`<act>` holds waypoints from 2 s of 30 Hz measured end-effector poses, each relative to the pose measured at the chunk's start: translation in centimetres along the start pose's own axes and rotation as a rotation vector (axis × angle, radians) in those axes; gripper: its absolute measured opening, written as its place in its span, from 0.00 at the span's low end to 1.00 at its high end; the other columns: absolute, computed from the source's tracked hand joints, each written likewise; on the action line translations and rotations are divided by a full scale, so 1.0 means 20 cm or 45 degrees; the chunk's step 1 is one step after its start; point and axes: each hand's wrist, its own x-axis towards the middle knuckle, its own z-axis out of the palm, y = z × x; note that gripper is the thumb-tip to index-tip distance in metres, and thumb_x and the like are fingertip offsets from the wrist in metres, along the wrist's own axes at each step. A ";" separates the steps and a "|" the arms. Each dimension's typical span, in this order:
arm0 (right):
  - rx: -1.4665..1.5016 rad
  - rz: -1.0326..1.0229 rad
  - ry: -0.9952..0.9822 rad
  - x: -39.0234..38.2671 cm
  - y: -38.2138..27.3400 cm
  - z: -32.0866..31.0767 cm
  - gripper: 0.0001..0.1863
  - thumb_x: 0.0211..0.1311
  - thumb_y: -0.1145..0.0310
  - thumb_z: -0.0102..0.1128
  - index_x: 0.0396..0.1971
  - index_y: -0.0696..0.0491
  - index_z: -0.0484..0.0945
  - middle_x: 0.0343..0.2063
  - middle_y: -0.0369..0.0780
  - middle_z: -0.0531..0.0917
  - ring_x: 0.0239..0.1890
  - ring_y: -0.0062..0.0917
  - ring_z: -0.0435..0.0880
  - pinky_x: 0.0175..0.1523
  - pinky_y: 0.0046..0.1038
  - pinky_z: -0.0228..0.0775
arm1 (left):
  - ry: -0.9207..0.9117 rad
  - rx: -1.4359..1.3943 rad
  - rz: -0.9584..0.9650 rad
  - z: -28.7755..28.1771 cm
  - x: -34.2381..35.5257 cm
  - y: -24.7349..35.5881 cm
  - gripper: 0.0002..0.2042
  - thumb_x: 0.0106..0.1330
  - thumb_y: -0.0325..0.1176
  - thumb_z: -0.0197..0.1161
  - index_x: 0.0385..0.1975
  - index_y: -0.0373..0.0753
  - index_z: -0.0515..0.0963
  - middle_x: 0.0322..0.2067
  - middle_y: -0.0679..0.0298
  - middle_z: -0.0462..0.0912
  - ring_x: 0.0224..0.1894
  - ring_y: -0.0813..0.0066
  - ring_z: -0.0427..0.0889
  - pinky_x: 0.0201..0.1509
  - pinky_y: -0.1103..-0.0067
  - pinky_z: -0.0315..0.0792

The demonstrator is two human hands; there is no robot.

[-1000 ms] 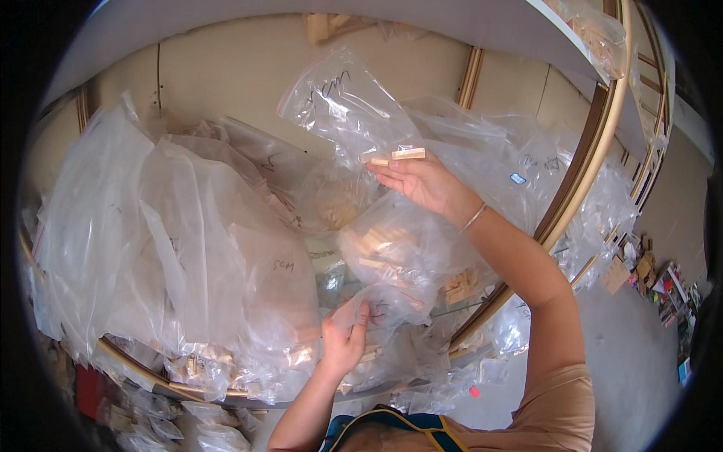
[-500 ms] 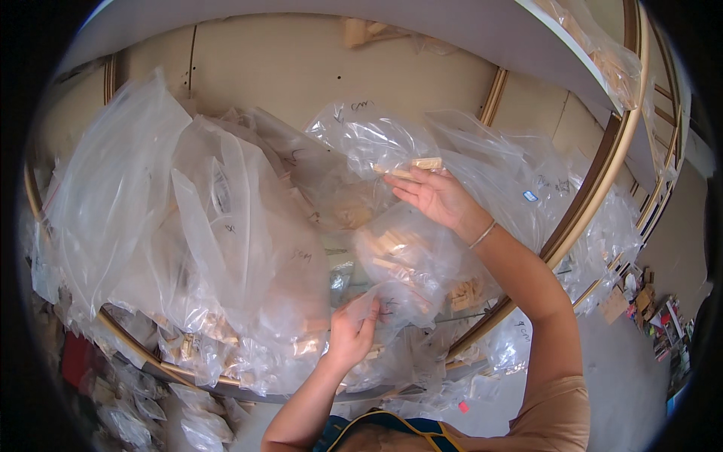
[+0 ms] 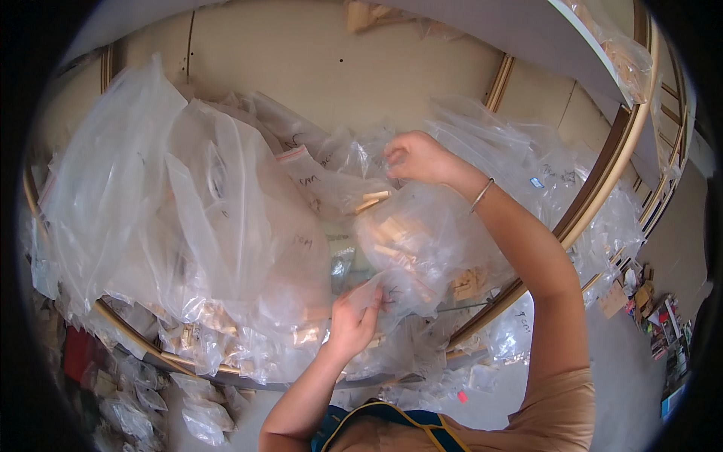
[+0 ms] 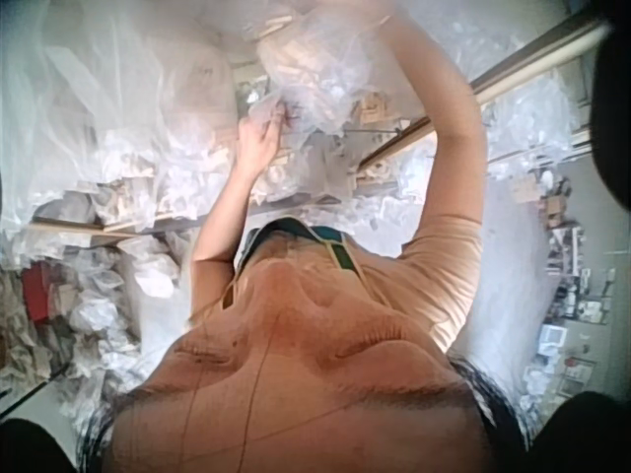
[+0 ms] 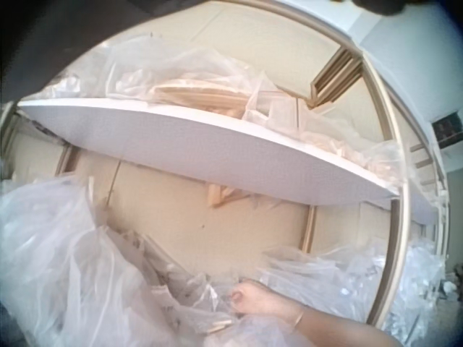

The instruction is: The person measures small wooden pieces with a ruler, then transfers them into clear plastic bags on a shelf. The person handles multiple bags, opening them and placing the wooden pieces inside, then resealing the bags.

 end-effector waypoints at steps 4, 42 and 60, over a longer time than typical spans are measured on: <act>-0.210 -0.401 0.084 -0.03 -0.18 0.25 0.21 0.54 0.66 0.71 0.47 0.60 0.84 0.45 0.46 0.88 0.48 0.44 0.87 0.55 0.38 0.79 | -0.023 -0.036 -0.006 0.02 0.00 -0.03 0.10 0.77 0.29 0.55 0.44 0.30 0.82 0.31 0.57 0.86 0.31 0.65 0.87 0.38 0.72 0.79; 0.852 0.550 0.506 0.02 0.54 0.11 0.08 0.61 0.88 0.61 0.31 0.56 0.79 0.33 0.41 0.85 0.40 0.29 0.90 0.42 0.24 0.83 | -0.074 0.027 0.141 -0.04 0.01 0.01 0.14 0.59 0.17 0.56 0.45 0.32 0.79 0.33 0.54 0.82 0.32 0.58 0.85 0.39 0.69 0.79; -0.364 0.348 -0.468 0.05 0.17 0.03 0.24 0.64 0.54 0.69 0.43 0.63 0.85 0.38 0.48 0.89 0.42 0.34 0.87 0.48 0.35 0.77 | -0.092 -0.022 0.055 -0.02 -0.01 -0.02 0.13 0.62 0.19 0.57 0.47 0.31 0.80 0.36 0.53 0.85 0.34 0.58 0.87 0.39 0.68 0.81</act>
